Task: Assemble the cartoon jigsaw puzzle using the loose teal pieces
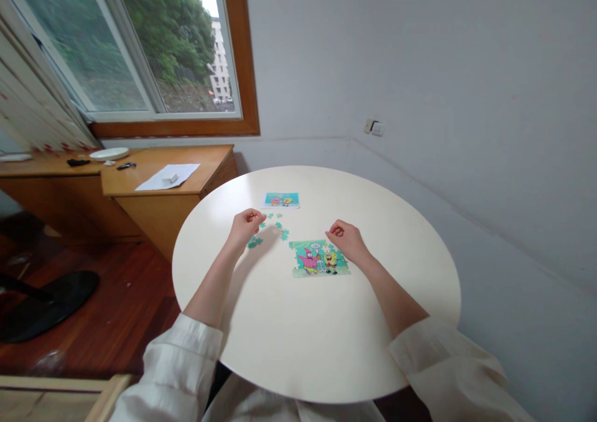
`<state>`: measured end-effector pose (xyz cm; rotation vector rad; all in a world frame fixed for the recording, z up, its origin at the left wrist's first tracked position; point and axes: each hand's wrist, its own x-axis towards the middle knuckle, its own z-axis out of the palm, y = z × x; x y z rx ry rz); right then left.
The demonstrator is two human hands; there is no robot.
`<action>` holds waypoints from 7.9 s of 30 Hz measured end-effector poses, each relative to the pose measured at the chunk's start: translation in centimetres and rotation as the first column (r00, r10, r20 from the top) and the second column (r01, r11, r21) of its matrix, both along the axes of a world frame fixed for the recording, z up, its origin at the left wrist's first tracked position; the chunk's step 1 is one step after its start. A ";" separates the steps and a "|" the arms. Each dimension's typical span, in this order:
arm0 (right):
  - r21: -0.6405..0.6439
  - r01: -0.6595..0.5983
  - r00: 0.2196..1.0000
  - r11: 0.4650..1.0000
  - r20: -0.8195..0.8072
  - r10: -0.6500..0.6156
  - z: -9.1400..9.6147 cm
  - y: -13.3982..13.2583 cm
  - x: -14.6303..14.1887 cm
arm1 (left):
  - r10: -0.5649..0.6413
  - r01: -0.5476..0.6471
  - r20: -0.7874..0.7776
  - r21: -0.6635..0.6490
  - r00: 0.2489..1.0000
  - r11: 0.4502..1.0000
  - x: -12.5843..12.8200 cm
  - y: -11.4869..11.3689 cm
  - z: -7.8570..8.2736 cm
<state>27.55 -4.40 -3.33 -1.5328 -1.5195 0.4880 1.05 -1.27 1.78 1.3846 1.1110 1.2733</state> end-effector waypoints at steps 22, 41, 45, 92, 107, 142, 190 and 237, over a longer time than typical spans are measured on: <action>0.013 -0.011 1.000 1.000 0.008 0.011 -0.4 0.2 0.3 | 0.209 -0.200 0.193 -0.066 0.959 0.978 -1.7 0.9 0.2; 0.009 -0.009 1.000 1.000 0.006 0.009 -0.3 0.2 0.2 | -0.164 -0.040 -0.808 -0.226 0.566 0.973 -4.0 1.0 -0.9; 0.010 -0.008 1.000 1.000 -0.005 0.008 0.0 0.0 -0.1 | -0.167 -0.041 -0.825 -0.224 0.541 0.974 -4.1 1.2 -1.0; 0.006 -0.073 0.995 0.997 -0.063 0.074 1.1 -0.7 -1.2 | -0.414 0.399 -0.043 -0.195 0.909 0.896 2.7 -2.0 -1.9; -0.002 -0.331 0.943 0.944 0.043 0.331 2.6 -2.2 -4.3 | -0.461 0.465 0.070 -0.207 0.884 0.861 4.0 -2.7 -2.2; -0.027 -0.283 0.958 0.959 -0.048 0.282 1.6 -1.1 -3.1 | -0.383 0.389 0.072 -0.145 0.921 0.910 3.8 -2.4 -2.1; -0.035 -0.235 0.970 0.971 -0.073 0.232 1.5 -0.8 -2.1 | -0.233 0.230 -0.057 -0.045 0.971 0.972 3.2 -1.2 -2.9; -0.140 -0.248 0.966 0.959 -0.109 0.234 2.6 -0.9 -0.1 | -0.243 0.238 -0.117 -0.054 0.963 0.970 3.3 -1.7 -2.6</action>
